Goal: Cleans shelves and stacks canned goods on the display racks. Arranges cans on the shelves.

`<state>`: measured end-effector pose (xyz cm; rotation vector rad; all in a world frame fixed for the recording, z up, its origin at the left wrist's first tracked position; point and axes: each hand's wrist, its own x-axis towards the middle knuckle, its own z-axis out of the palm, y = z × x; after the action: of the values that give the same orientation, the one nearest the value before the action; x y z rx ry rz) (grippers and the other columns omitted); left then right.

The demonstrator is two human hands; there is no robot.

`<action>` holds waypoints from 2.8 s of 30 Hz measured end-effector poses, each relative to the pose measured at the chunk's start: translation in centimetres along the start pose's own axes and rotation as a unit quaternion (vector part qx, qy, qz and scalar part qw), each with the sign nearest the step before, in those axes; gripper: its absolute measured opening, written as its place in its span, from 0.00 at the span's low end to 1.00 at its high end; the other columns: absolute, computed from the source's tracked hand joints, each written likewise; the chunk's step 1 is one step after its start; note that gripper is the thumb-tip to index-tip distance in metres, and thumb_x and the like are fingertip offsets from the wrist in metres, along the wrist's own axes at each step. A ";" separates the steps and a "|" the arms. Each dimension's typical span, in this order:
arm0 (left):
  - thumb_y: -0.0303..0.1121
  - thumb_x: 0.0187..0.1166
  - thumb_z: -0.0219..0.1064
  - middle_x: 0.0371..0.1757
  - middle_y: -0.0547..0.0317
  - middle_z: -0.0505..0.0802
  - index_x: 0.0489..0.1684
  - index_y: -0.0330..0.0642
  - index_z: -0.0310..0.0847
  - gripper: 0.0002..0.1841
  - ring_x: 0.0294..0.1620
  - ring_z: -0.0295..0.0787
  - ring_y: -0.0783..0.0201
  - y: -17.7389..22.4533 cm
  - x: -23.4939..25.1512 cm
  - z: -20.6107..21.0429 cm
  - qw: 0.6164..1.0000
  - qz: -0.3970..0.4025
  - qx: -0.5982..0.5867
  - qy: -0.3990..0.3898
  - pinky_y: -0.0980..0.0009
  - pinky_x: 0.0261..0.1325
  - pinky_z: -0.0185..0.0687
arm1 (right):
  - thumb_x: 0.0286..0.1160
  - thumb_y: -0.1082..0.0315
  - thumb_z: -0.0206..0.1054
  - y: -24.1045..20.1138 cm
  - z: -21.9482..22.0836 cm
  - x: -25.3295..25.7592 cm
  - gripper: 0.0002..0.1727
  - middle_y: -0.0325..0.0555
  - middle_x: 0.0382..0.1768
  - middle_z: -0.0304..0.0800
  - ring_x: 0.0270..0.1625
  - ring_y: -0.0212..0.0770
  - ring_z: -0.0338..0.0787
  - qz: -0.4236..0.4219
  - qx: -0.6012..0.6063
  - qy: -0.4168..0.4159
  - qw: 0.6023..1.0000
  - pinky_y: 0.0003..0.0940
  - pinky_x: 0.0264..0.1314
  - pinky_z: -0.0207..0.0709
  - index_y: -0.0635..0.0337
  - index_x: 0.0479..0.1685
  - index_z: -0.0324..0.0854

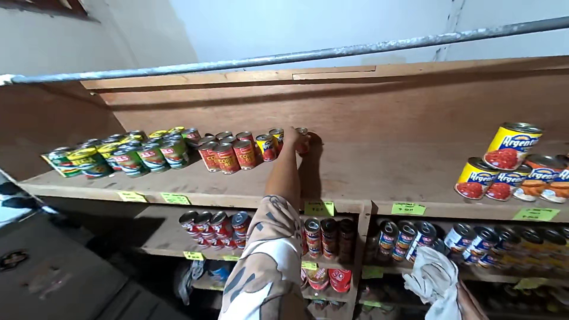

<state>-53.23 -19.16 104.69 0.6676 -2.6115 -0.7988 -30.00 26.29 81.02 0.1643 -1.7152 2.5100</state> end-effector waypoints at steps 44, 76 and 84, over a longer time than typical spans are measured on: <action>0.30 0.50 0.86 0.58 0.42 0.91 0.63 0.39 0.89 0.32 0.60 0.89 0.48 8.9 -37.4 25.1 0.831 0.469 -0.181 -0.239 0.53 0.63 0.85 | 0.67 0.75 0.69 -5.6 -6.1 0.3 0.08 0.63 0.40 0.90 0.41 0.60 0.94 -0.242 -0.708 0.044 0.662 0.49 0.37 0.89 0.70 0.40 0.90; 0.43 0.94 0.49 0.47 0.52 0.92 0.63 0.40 0.74 0.17 0.44 0.93 0.60 12.5 -40.8 25.0 0.603 -0.215 -0.627 -0.443 0.67 0.50 0.90 | 0.71 0.72 0.61 -2.8 -8.0 0.3 0.19 0.64 0.54 0.92 0.54 0.58 0.93 -0.349 -0.577 0.228 0.702 0.43 0.59 0.86 0.69 0.56 0.90; 0.43 0.93 0.51 0.54 0.49 0.90 0.70 0.39 0.71 0.19 0.49 0.92 0.59 12.4 -40.5 25.1 0.611 -0.217 -0.624 -0.436 0.65 0.54 0.90 | 0.78 0.67 0.61 -1.6 -8.0 -0.4 0.15 0.62 0.52 0.92 0.56 0.46 0.92 -0.408 -0.543 0.221 0.700 0.27 0.63 0.82 0.65 0.52 0.88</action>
<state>-34.45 21.99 85.33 0.4290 -1.4848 -3.2212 -29.66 34.30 79.52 0.1417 -1.9360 0.6286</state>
